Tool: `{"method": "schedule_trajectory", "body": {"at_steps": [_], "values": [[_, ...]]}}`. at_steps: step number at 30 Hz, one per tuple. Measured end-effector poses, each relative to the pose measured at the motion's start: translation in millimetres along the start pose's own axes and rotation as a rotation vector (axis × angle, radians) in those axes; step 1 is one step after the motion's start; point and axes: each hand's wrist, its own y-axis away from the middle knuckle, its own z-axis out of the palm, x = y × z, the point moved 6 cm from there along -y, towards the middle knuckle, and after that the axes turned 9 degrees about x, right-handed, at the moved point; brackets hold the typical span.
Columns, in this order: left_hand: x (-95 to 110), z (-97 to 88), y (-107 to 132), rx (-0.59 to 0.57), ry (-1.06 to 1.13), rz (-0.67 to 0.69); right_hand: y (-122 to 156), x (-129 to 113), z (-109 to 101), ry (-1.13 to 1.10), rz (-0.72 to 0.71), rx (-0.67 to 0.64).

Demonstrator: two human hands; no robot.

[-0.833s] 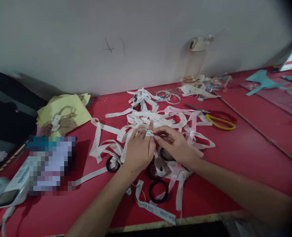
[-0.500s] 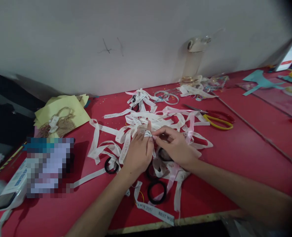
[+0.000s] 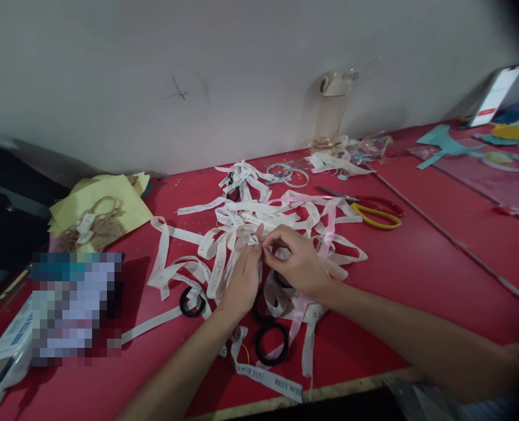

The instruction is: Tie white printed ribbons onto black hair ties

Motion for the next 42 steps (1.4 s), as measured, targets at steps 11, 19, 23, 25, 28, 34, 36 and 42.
{"method": "schedule_trajectory", "body": {"at_steps": [11,19,23,25,28,34,36,42], "values": [[8.4,-4.4,-0.8,-0.029,0.155,-0.072,-12.8,37.2,-17.1,-0.161,0.21,0.208],[2.2,-25.2,-20.5,0.034,0.205,-0.051,-4.2,9.9,-3.9,-0.14,0.042,-0.032],[0.0,-20.4,-21.4,-0.005,0.261,-0.07,-3.3,9.1,-5.8,-0.229,0.085,0.02],[-2.0,-19.1,-20.8,0.006,0.316,-0.112,-4.2,13.2,-8.2,-0.265,0.136,0.068],[-4.1,-18.4,-19.2,0.019,0.366,-0.164,-5.1,21.6,-7.3,-0.281,0.221,0.065],[-3.0,-17.0,-17.9,-0.007,0.338,-0.154,-6.3,33.9,-5.8,-0.265,0.276,0.068],[-3.8,-15.4,-18.1,-0.027,0.348,-0.154,-6.8,33.9,-6.4,-0.257,0.273,0.073],[-6.5,-18.1,-17.7,0.025,0.378,-0.174,-6.9,26.1,-4.1,-0.282,0.26,0.021]]}}
